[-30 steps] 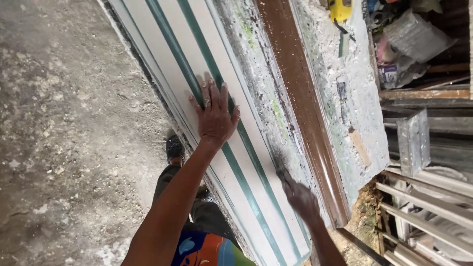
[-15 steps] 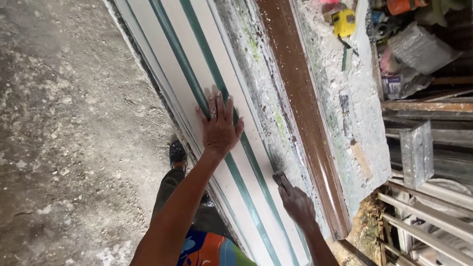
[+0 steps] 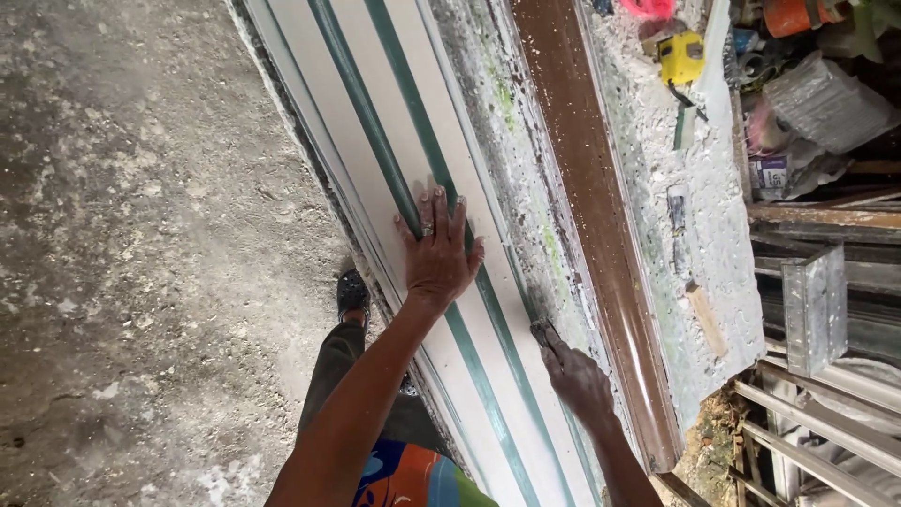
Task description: Finishing and cleaning details on a striped mold using a hand scraper to remove excess material.
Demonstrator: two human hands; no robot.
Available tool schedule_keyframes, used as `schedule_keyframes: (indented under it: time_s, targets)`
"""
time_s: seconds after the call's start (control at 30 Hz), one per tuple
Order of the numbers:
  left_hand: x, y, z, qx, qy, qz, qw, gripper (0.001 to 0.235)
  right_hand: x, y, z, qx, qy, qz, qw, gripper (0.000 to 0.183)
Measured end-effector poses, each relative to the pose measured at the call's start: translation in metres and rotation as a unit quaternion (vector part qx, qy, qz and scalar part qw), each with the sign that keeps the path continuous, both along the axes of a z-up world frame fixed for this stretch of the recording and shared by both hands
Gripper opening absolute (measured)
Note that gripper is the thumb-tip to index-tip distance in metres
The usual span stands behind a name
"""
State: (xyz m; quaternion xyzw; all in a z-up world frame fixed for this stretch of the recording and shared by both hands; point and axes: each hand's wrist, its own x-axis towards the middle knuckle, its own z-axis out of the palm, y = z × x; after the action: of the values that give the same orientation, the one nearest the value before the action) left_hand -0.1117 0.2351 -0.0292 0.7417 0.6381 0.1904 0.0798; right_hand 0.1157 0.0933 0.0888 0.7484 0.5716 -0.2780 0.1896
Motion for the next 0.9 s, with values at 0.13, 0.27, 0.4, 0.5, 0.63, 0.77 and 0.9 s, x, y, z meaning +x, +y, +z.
schedule_keyframes:
  time_s: [0.13, 0.27, 0.4, 0.5, 0.63, 0.77, 0.9]
  targets:
    - [0.007, -0.002, -0.008, 0.028, -0.008, 0.013, 1.000, 0.070, -0.036, 0.088, 0.020, -0.112, -0.061, -0.026, 0.991, 0.052]
    - [0.002, 0.002, -0.001, 0.022, -0.001, 0.003, 1.000, 0.070, -0.029, 0.120, 0.033, -0.116, -0.026, -0.005, 0.993, 0.049]
    - [0.000, 0.009, -0.003, 0.013, -0.017, 0.000, 1.000, 0.069, -0.011, 0.038, 0.016, -0.069, -0.046, -0.036, 0.996, 0.049]
    - [0.004, -0.006, -0.008, 0.013, -0.001, 0.004, 1.000, 0.069, -0.029, 0.021, 0.021, -0.041, -0.065, -0.082, 0.994, 0.052]
    - [0.004, -0.001, -0.007, 0.020, -0.006, 0.012, 1.000, 0.071, -0.054, 0.125, -0.024, 0.161, -0.080, 0.105, 0.978, 0.041]
    - [0.007, -0.001, -0.012, 0.021, -0.027, 0.011, 0.999, 0.071, -0.069, 0.180, -0.008, 0.029, -0.050, -0.004, 0.998, 0.046]
    - [0.004, -0.003, -0.008, 0.009, -0.026, 0.009, 1.000, 0.070, -0.025, 0.061, -0.037, 0.442, -0.158, 0.334, 0.817, 0.029]
